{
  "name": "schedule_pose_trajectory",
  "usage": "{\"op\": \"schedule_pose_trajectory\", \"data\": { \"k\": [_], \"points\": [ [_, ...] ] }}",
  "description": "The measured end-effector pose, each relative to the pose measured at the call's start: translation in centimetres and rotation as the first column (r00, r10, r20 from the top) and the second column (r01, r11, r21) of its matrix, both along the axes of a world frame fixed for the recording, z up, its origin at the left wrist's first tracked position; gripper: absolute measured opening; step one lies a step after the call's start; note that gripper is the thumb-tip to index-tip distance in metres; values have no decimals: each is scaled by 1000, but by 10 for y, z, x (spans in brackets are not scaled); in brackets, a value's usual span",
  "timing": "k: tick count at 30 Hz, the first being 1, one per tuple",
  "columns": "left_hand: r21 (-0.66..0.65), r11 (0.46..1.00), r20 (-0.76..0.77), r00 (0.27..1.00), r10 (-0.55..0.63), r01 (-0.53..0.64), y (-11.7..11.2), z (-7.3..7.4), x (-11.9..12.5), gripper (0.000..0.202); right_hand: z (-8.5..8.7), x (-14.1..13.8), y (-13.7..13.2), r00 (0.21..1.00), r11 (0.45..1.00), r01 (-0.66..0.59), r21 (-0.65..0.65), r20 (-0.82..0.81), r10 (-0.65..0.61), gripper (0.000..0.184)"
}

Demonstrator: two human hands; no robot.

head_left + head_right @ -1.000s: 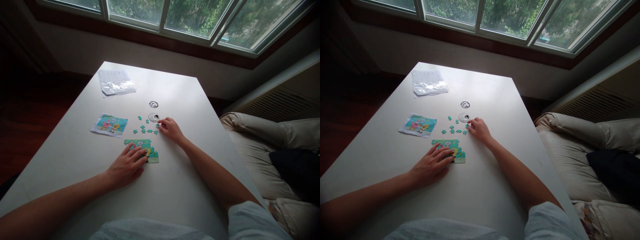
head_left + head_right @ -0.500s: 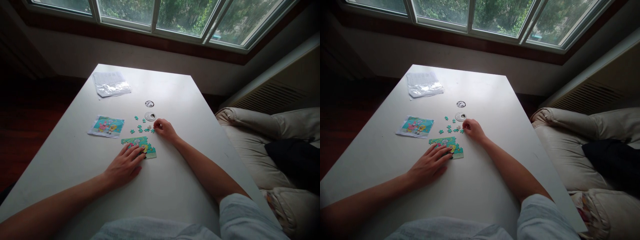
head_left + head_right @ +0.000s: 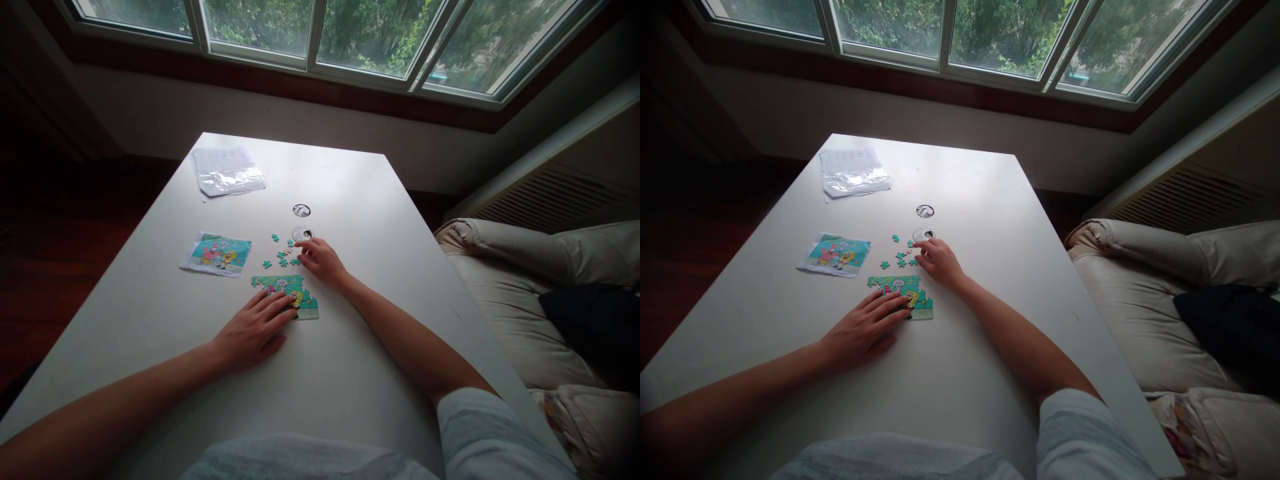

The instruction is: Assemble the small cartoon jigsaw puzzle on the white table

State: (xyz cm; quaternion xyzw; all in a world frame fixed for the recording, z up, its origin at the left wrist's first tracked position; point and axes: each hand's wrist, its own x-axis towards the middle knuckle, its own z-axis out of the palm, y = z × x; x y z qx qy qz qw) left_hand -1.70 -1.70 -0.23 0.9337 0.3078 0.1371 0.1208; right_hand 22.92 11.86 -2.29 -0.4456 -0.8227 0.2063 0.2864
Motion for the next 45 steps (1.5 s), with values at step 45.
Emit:
{"op": "schedule_pose_trajectory", "data": {
  "k": [45],
  "points": [
    [-321, 814, 429, 692, 581, -484, 43, 0, -19, 11, 26, -46, -35, 833, 800, -439, -410, -519, 191, 26]
  ]
}}
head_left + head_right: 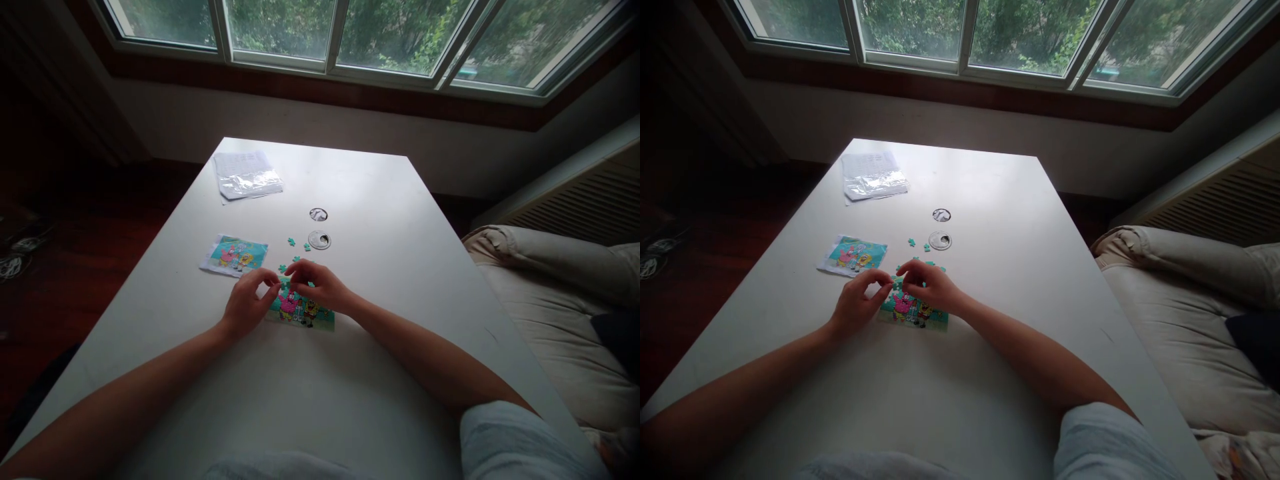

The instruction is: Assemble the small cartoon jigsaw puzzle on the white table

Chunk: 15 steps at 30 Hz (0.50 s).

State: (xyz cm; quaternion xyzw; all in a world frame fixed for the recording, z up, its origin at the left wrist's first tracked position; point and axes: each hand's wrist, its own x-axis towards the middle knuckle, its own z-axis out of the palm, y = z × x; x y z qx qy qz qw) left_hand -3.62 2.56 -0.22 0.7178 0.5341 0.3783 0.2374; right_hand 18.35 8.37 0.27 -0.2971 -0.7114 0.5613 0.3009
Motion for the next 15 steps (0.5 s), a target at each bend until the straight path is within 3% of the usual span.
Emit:
{"op": "schedule_pose_trajectory", "data": {
  "k": [6, 15],
  "points": [
    [-44, 999, 36, 999, -8, 9, 2, -4, 3, 7, -3, -3, -2, 1000, 999, 6, 40, 13, -6, 24],
    [-3, 996, -85, 993, 84, -85, 6, -1, -1, 18, -5, 1, 7, 979, 974, 196, 109, 41, -202, 15]
  ]
}}
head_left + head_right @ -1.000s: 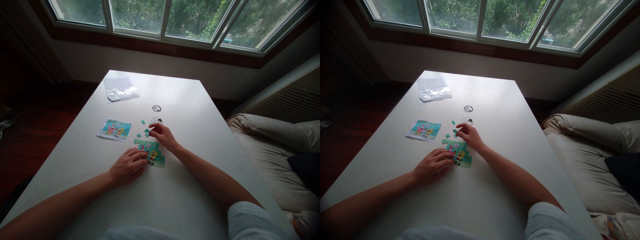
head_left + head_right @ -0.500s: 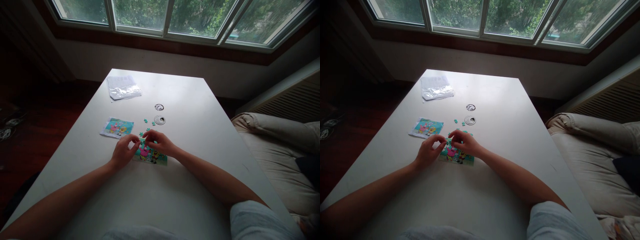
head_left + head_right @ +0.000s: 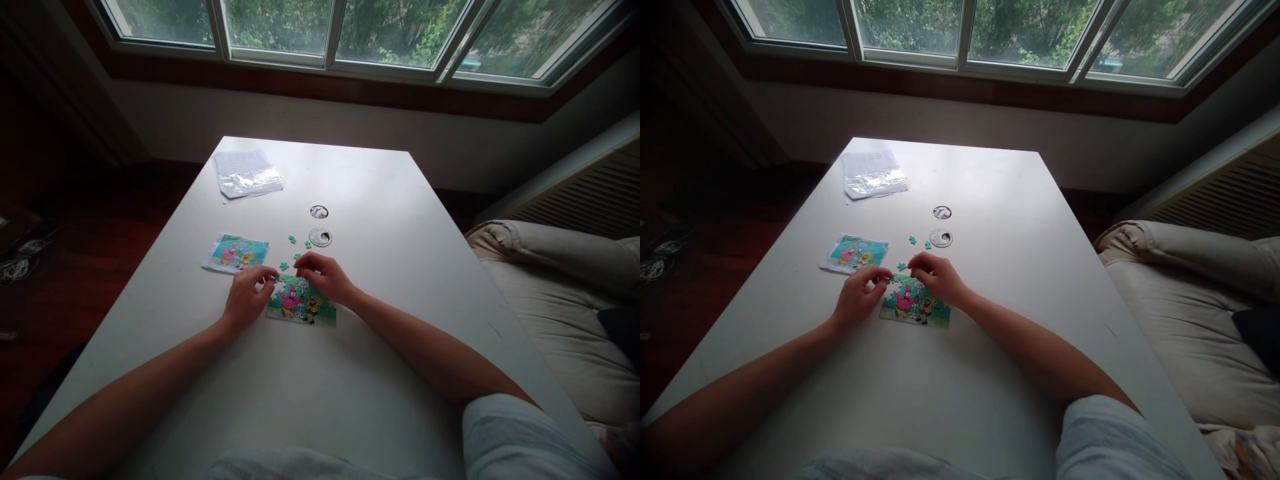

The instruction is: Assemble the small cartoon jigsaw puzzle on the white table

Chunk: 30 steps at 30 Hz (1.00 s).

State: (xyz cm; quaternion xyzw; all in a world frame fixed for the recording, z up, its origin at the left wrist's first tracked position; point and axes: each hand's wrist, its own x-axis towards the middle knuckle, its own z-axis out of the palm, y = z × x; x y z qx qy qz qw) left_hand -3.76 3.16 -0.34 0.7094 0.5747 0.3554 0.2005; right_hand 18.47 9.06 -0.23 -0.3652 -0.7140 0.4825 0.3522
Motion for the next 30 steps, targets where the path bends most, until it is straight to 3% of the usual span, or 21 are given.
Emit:
{"op": "schedule_pose_trajectory", "data": {
  "k": [10, 18, 30],
  "points": [
    [-53, 999, -138, 990, 1, -8, -3, -2, 5, 10, -2, 1, 2, 999, 999, 27, 38, 15, -28, 17],
    [-24, 997, -233, 969, -83, 80, -3, -2, 5, 9, -4, 1, 1, 999, 999, 38, 26, 20, -39, 16],
    [39, 990, -284, 951, -121, 137, -4, -3, 5, 13, -8, 0, 1, 999, 1000, 10, 5, 43, -10, 15]
  ]
}}
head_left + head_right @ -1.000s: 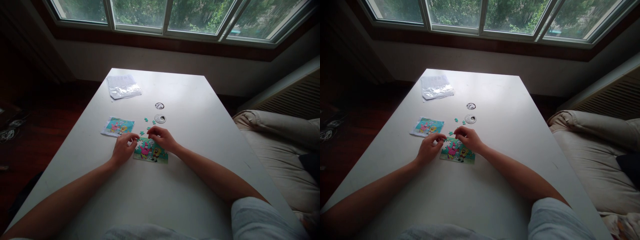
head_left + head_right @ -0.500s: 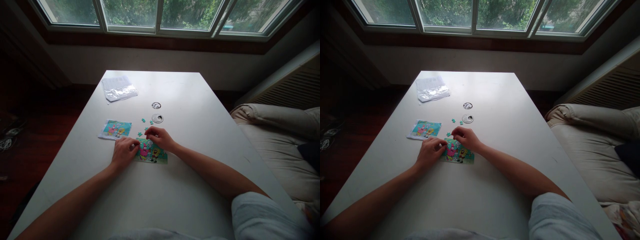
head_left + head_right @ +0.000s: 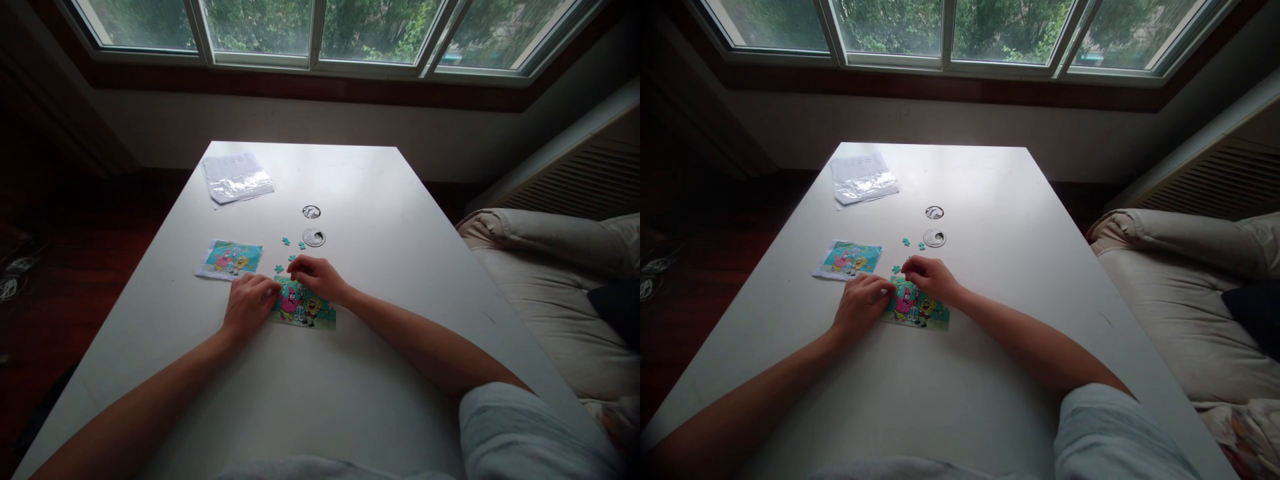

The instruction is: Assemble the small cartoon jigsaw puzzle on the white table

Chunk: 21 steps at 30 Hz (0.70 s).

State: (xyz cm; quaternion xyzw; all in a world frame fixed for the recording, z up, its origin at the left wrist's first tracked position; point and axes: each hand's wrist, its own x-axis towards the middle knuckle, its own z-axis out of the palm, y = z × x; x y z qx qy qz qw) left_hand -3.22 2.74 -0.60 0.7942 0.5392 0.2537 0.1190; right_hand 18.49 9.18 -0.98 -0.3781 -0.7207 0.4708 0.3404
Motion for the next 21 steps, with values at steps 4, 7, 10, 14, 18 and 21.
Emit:
{"op": "schedule_pose_trajectory", "data": {
  "k": [4, 7, 10, 14, 18, 21],
  "points": [
    [-8, 1000, 19, 1000, -16, 16, 0, 0, 1, 15, -1, 0, 1, 999, 1000, -23, 15, 46, 22, 15],
    [-26, 1000, 25, 1000, -13, 14, 0, 0, 1, 16, 0, 0, 1, 997, 999, -34, 29, 72, 31, 15],
    [-46, 999, 19, 1000, -6, 7, 0, 2, 2, 15, 1, 0, 1, 996, 998, -39, 39, 79, 36, 15],
    [-49, 999, -2, 1000, -7, 7, 0, 2, 3, 13, 3, 0, 1, 996, 998, -40, 52, 85, 35, 15],
    [-18, 1000, -14, 1000, -4, 3, 0, -1, 2, 13, 1, 0, 1, 996, 998, -38, 54, 86, 33, 15],
    [25, 1000, -29, 1000, -11, 12, 0, -3, -1, 14, 0, 0, 0, 996, 998, -35, 55, 83, 31, 15]
  ]
}}
